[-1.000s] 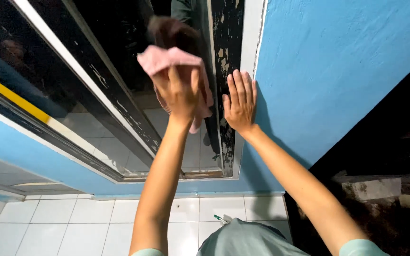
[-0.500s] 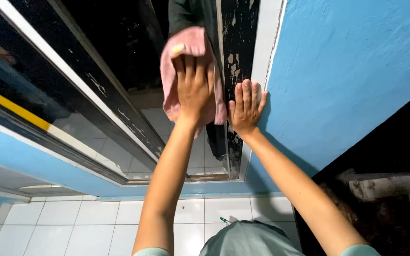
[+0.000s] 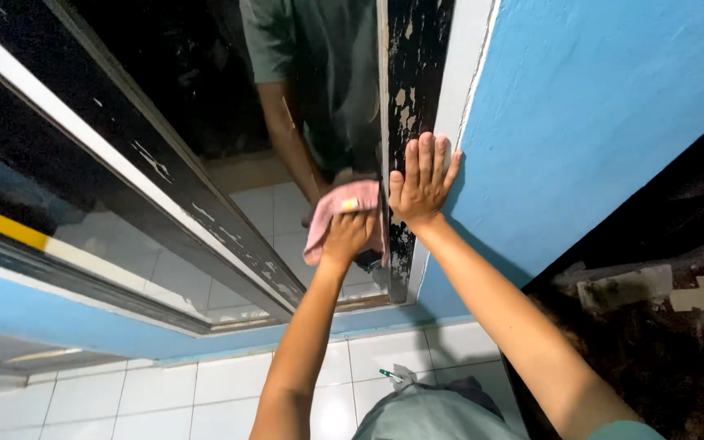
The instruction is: Cleaning the glass panes of a window using a pink cloth.
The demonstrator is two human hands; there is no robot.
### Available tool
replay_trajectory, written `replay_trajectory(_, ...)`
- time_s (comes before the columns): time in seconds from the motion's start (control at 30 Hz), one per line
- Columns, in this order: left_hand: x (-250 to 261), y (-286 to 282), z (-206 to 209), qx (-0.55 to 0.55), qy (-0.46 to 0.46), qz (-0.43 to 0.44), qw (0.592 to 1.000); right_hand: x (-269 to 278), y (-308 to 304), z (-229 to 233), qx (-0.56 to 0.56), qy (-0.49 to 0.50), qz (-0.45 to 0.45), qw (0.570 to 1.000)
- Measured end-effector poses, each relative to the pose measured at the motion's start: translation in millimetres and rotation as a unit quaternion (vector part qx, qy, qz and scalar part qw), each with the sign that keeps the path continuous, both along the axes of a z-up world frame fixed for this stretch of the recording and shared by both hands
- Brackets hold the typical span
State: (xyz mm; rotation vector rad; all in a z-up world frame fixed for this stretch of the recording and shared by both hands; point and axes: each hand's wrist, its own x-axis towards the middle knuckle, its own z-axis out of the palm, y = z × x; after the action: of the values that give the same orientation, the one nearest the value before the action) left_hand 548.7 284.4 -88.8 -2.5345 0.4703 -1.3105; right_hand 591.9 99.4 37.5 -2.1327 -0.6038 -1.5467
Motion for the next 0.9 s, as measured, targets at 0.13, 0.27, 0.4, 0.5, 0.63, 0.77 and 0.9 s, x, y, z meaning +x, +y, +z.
replay_trajectory(0.13,-25.6,10.3,-63.1,0.003,0.086,-0.016,0.996,-2.9,-0.4,6.5,-0.003,-0.015,-0.008,1.000)
replay_trajectory(0.27,-66.6,5.9,-73.3,-0.124,0.175,-0.036,0.976,-8.5,-1.0,9.2,-0.006,-0.001,-0.008,1.000)
replay_trajectory(0.4,-86.3,6.1,-9.3,-0.251,0.164,-0.033,0.953,-11.3,1.2,14.5,0.001,-0.022,-0.002,1.000)
replay_trajectory(0.5,-89.8,10.1,90.8,-0.245,0.088,-0.039,0.965,-10.5,1.3,15.2,-0.001,-0.009,-0.009,1.000)
replay_trajectory(0.63,-71.7,28.2,201.7,-0.291,0.030,-0.057,0.955,-13.8,4.3,20.8,-0.005,-0.014,-0.009,1.000)
replay_trajectory(0.77,-55.5,45.1,292.8,-0.238,-0.137,-0.051,0.960,-16.6,2.6,21.3,-0.003,-0.016,-0.020,1.000)
replay_trajectory(0.9,-44.5,55.4,317.3,-0.258,-0.183,0.005,0.949,-15.8,4.5,22.4,-0.003,-0.025,-0.029,0.999)
